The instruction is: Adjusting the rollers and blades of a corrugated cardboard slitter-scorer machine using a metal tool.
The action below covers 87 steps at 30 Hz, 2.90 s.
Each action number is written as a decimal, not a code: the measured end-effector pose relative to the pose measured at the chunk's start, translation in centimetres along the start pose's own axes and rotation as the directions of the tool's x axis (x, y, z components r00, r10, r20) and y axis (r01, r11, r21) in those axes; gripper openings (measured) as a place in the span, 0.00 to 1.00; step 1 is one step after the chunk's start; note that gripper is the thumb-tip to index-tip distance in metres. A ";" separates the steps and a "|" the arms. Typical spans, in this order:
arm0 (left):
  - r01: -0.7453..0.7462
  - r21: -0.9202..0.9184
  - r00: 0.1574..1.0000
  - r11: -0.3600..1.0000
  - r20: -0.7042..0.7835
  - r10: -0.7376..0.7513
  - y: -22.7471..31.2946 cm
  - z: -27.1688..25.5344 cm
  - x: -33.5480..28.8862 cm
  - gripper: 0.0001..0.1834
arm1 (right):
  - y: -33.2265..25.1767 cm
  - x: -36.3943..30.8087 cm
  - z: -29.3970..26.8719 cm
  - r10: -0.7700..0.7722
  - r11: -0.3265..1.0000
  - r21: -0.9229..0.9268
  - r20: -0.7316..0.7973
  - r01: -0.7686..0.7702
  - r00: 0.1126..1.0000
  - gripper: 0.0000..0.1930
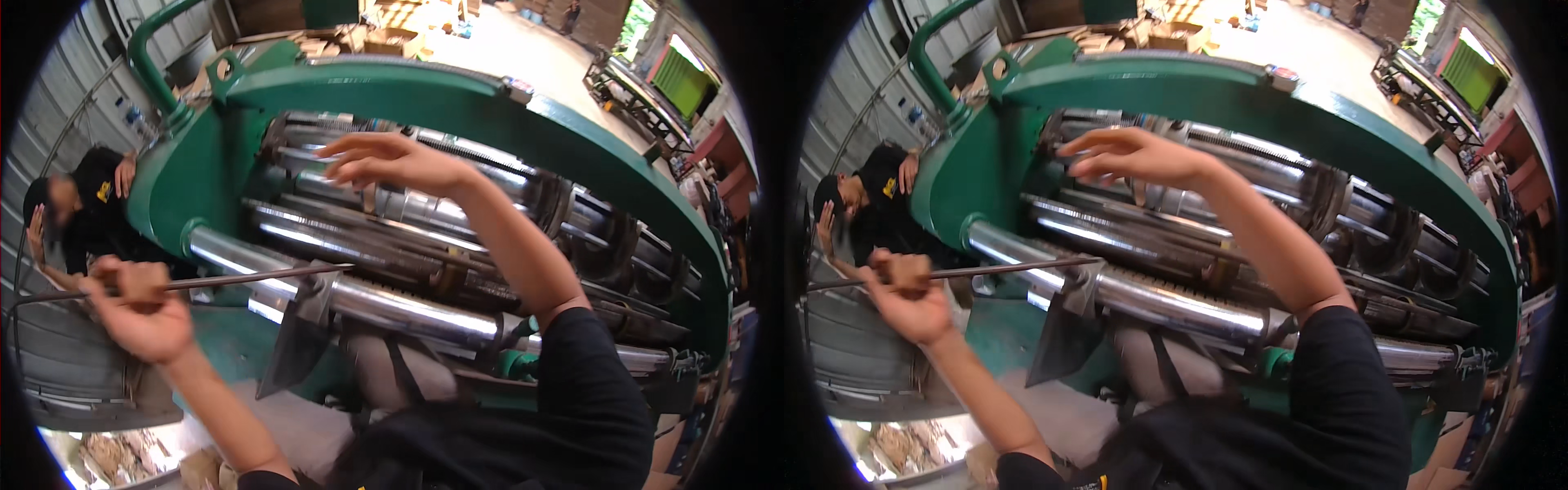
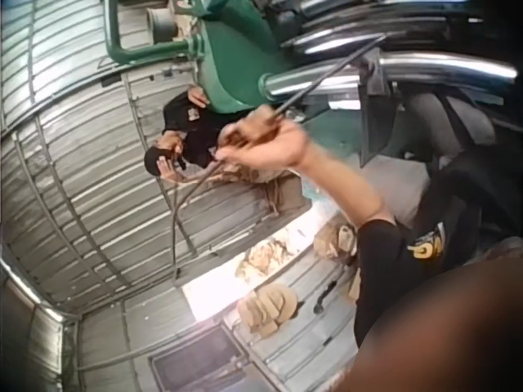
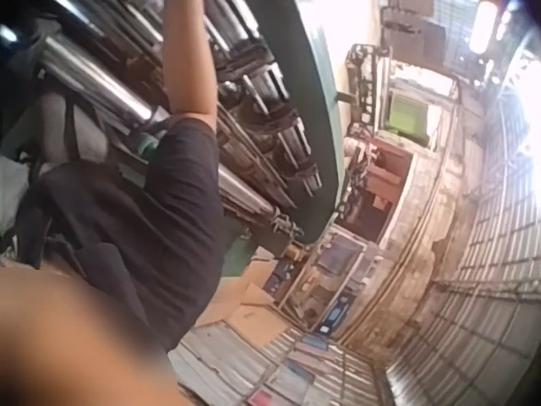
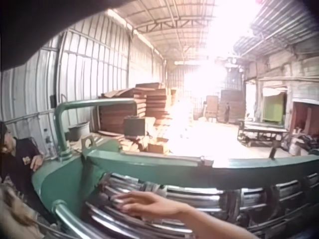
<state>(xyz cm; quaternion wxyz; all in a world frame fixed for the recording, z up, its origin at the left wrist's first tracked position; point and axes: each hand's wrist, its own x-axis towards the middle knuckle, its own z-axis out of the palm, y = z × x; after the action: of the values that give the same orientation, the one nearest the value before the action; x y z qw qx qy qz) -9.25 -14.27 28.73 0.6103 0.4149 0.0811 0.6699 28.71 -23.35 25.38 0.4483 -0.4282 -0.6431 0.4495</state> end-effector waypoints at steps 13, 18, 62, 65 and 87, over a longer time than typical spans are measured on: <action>0.231 0.554 0.963 0.800 -0.247 -0.107 -1.4 -19.1 1.4 0.38 | 35.5 -14.5 1.4 0.930 0.359 -0.129 -0.035 -0.924 0.366 0.14; 0.295 0.669 0.945 0.682 -0.309 -0.106 -10.8 -26.7 -0.4 0.39 | 40.1 -15.0 6.9 0.943 0.328 -0.144 0.003 -0.933 0.331 0.14; 0.295 0.947 0.873 0.127 -0.321 0.366 -28.4 -27.9 1.6 0.25 | 57.7 -19.7 11.5 0.944 0.272 -0.190 -0.137 -0.943 0.300 0.44; 0.282 0.957 0.881 0.063 -0.285 0.377 -28.2 -28.2 1.8 0.25 | 54.9 -18.2 11.3 0.937 0.303 -0.151 -0.134 -0.941 0.323 0.44; 0.288 0.942 0.908 0.172 -0.326 0.265 -28.0 -27.8 1.8 0.24 | 57.4 -18.3 11.3 0.896 0.432 -0.163 -0.038 -0.887 0.443 0.38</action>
<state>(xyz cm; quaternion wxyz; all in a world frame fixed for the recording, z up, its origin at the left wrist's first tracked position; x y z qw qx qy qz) -6.29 5.16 -5.56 0.1693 0.5529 0.6250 0.5244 30.55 -29.89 -35.52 0.0908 -0.7244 -0.3660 0.5770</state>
